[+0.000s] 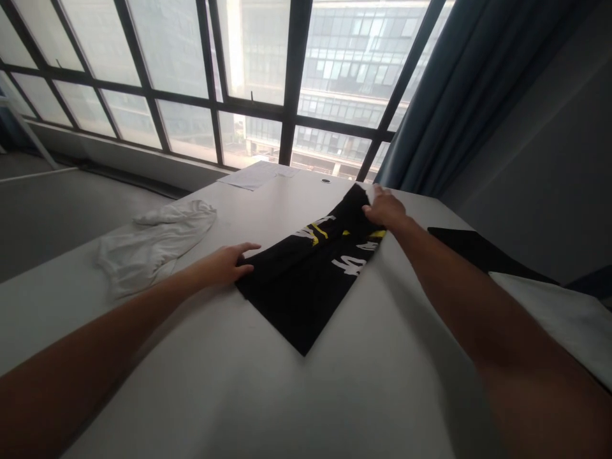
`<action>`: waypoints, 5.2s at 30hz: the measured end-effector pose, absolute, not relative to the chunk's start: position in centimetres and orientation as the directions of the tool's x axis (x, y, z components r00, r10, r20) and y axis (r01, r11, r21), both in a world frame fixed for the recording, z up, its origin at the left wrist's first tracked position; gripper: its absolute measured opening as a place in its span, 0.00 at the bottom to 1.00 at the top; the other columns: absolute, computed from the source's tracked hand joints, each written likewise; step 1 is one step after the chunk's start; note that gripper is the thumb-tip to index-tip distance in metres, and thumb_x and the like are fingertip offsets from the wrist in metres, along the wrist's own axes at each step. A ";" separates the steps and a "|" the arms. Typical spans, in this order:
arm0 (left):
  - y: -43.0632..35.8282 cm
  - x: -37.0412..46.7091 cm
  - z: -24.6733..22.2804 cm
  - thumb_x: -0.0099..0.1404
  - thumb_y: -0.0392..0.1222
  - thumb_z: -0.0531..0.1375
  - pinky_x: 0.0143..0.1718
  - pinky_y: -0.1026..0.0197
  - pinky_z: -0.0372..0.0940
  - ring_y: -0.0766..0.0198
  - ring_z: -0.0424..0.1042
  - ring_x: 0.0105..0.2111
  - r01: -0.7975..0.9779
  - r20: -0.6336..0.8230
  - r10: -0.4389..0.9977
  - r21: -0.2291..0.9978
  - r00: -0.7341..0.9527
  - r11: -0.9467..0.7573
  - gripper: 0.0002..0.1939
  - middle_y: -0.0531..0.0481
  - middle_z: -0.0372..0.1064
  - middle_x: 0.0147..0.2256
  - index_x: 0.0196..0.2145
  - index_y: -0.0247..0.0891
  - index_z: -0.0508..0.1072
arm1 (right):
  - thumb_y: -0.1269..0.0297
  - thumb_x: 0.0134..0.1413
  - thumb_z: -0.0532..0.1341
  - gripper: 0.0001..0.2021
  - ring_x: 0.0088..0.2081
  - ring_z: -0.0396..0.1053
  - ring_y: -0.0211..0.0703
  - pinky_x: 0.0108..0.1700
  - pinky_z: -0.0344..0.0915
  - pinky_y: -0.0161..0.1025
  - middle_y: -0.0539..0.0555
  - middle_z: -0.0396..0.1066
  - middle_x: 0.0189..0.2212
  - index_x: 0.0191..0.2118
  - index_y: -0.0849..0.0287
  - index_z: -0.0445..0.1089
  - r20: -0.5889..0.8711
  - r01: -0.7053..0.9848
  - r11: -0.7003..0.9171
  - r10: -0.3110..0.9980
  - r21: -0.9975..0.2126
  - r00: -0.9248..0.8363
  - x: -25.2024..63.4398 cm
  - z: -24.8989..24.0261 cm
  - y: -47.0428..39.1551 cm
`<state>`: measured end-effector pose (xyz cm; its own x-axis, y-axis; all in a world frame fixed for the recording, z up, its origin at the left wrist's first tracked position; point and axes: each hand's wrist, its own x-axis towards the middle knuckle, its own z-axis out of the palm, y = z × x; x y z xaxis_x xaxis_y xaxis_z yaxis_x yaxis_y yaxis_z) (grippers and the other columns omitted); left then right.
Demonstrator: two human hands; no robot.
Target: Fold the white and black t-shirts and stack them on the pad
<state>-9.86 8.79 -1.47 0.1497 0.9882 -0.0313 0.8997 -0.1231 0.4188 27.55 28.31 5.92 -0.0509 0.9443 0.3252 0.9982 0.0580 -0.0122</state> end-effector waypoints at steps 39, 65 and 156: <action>6.9 -10.0 -0.3 0.45 0.43 0.65 0.51 0.53 0.71 0.43 0.74 0.53 0.600 -0.073 0.919 0.777 0.389 -0.192 0.30 0.44 0.78 0.53 0.49 0.40 0.83 | 0.77 0.57 0.61 0.09 0.43 0.71 0.44 0.46 0.66 0.39 0.56 0.75 0.41 0.34 0.59 0.77 0.306 0.549 0.797 0.604 -0.252 -0.736 28.0 -3.4 6.9; -2.3 6.9 0.2 0.61 0.65 0.66 0.36 0.60 0.63 0.56 0.74 0.37 0.532 0.233 0.547 0.129 0.804 -0.837 0.24 0.46 0.75 0.35 0.37 0.40 0.81 | 0.59 0.57 0.68 0.15 0.38 0.72 0.45 0.38 0.64 0.38 0.57 0.75 0.44 0.47 0.59 0.76 0.017 0.705 0.679 0.723 -0.204 -0.691 32.6 0.9 -3.2; 4.2 4.2 -3.8 0.54 0.50 0.68 0.31 0.58 0.63 0.62 0.67 0.23 0.620 0.112 0.955 0.738 0.275 -0.265 0.35 0.56 0.69 0.20 0.58 0.35 0.76 | 0.71 0.54 0.71 0.09 0.26 0.70 0.34 0.25 0.64 0.30 0.51 0.75 0.28 0.42 0.62 0.77 -0.279 0.639 -0.113 0.946 -0.761 -0.166 37.2 1.3 0.6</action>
<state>4.18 4.21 -3.75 0.2752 0.9548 0.1119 0.6201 -0.2653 0.7383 37.21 0.60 1.30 -0.1657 0.9459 -0.2788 0.6386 -0.1125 -0.7613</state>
